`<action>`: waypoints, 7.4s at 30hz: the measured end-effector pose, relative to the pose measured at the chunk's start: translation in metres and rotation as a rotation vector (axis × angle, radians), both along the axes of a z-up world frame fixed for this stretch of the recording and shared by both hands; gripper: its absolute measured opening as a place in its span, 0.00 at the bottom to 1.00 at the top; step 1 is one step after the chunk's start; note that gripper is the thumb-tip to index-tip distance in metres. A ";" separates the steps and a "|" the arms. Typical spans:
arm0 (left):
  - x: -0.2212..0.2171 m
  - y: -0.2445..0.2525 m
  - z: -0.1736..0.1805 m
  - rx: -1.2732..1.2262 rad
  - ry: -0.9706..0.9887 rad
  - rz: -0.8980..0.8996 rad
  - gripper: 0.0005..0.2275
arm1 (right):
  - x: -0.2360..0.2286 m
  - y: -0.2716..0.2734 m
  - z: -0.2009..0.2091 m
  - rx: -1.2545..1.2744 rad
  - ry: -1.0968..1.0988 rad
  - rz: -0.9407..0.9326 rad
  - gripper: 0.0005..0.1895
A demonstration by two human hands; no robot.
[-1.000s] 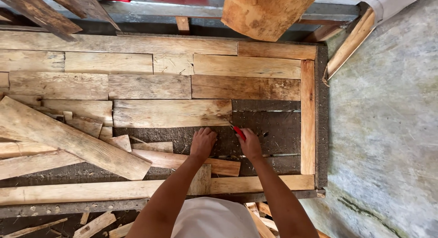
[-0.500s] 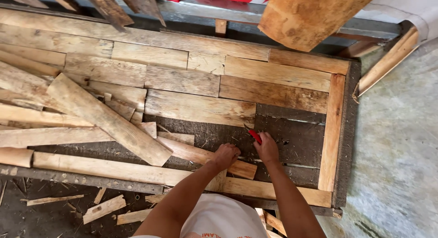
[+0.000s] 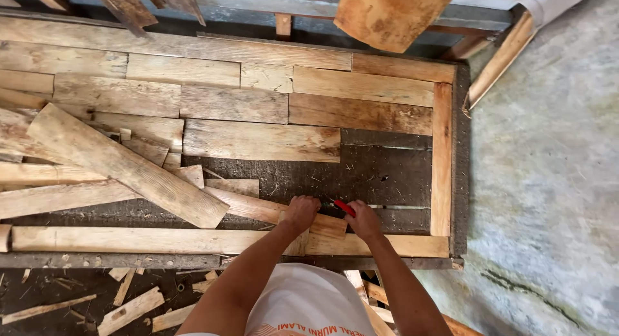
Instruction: Measuring and cutting small wood planks to fit into a floor pattern using a utility knife.
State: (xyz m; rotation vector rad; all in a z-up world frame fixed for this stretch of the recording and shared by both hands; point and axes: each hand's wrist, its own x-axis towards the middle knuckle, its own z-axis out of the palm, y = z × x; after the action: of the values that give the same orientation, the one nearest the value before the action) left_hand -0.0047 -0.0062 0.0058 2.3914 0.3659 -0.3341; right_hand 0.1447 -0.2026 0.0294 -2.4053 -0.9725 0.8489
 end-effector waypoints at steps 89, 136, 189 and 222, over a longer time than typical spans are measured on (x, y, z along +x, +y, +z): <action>0.098 0.175 0.009 0.271 0.222 0.359 0.29 | 0.094 0.166 0.016 0.263 0.000 -0.562 0.29; 0.083 0.164 0.013 0.325 0.101 0.383 0.29 | 0.109 0.087 -0.020 0.383 -0.433 -0.471 0.30; -0.307 0.245 -0.087 -0.989 -0.753 1.562 0.05 | -0.232 0.252 -0.012 -0.064 0.693 -0.163 0.16; -0.225 0.253 0.008 -1.134 -0.526 1.270 0.09 | -0.162 0.190 -0.053 0.502 0.796 -0.871 0.08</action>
State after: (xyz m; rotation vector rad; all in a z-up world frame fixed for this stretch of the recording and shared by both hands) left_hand -0.2301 0.2468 0.0141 0.7801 0.9879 0.5434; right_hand -0.0174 -0.0124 -0.0233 -1.5462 0.1744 0.9190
